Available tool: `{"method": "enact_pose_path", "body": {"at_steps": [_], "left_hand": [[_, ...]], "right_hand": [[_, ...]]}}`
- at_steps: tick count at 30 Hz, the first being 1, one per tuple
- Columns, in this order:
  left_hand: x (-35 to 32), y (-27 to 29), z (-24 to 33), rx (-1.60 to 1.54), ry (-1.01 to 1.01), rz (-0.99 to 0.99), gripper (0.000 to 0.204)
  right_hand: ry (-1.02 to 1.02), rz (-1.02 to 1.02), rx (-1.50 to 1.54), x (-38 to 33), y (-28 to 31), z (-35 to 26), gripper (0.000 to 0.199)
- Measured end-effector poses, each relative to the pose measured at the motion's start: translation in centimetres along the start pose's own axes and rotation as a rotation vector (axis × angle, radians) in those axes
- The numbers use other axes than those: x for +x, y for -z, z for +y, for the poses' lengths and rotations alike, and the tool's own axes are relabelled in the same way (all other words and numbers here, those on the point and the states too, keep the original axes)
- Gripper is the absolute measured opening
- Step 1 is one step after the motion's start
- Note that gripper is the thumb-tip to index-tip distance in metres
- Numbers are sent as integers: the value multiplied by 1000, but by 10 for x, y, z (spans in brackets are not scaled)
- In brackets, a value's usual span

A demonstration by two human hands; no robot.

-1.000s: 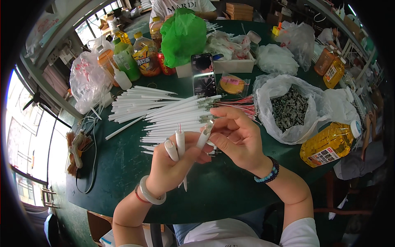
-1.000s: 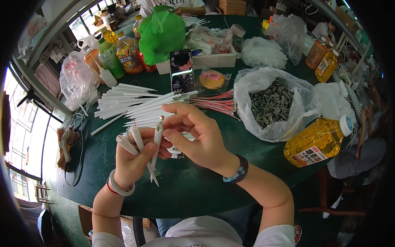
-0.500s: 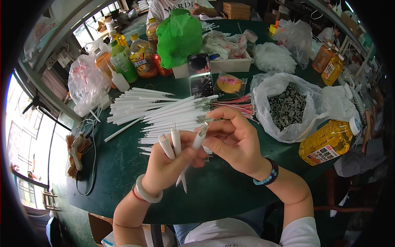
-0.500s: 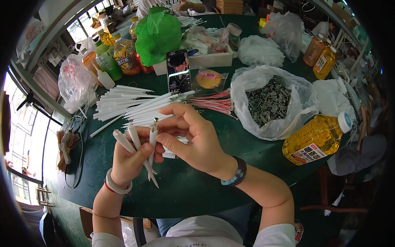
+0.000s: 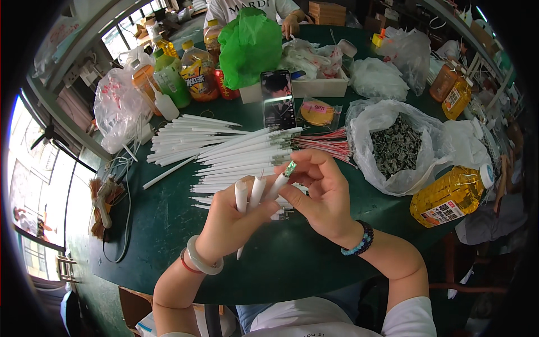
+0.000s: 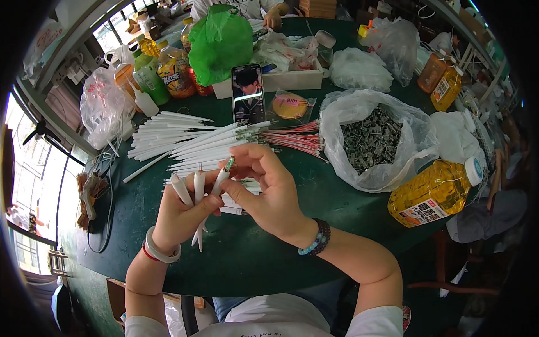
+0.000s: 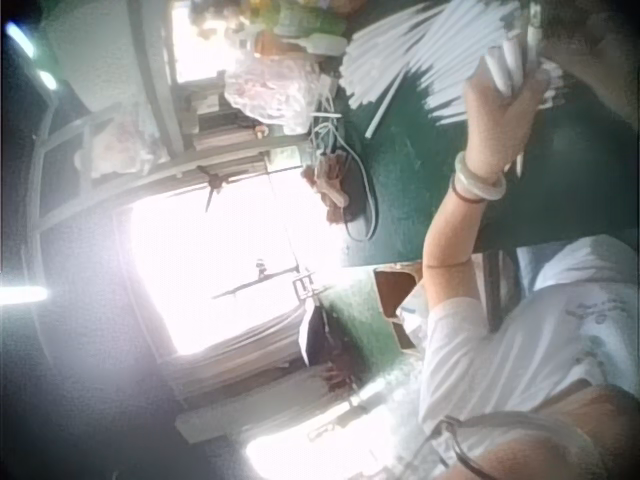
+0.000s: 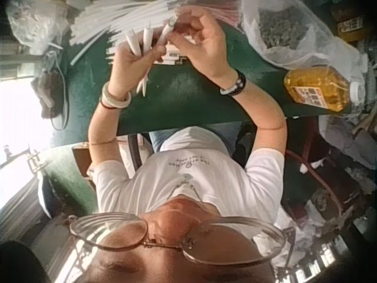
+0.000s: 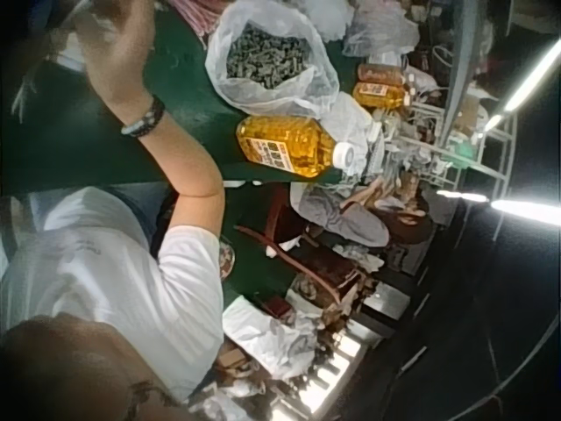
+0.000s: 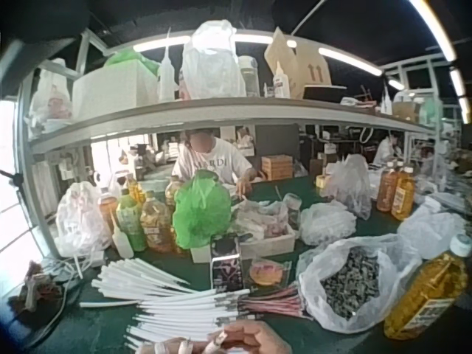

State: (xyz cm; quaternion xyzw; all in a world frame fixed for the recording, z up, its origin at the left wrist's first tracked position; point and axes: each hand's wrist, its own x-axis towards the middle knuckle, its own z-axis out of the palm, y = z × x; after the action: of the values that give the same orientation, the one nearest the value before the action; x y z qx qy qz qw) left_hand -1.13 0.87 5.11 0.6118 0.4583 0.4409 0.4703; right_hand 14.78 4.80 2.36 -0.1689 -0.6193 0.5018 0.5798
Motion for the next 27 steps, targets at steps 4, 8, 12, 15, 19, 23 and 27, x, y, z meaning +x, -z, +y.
{"method": "enact_pose_path", "body": {"at_steps": [4,8,12,15,19,23,27], "left_hand": [[2,2,-5,44,-65,49,23],[2,3,-3,376,-335,121,24],[-2,-3,3,421,-380,165,26],[-4,-4,5,482,-417,196,29],[-1,-6,5,487,-417,197,29],[3,-1,1,420,-368,138,26],[4,0,3,405,-349,143,23]], "right_hand": [[4,30,17,-4,-1,3,36],[108,-1,-4,-4,1,10,37],[178,-22,69,-5,2,14,37],[165,-61,98,-5,3,14,37],[164,-89,11,-3,8,15,36],[170,-133,-85,1,14,9,43],[81,-28,-133,14,38,-8,66]]}}
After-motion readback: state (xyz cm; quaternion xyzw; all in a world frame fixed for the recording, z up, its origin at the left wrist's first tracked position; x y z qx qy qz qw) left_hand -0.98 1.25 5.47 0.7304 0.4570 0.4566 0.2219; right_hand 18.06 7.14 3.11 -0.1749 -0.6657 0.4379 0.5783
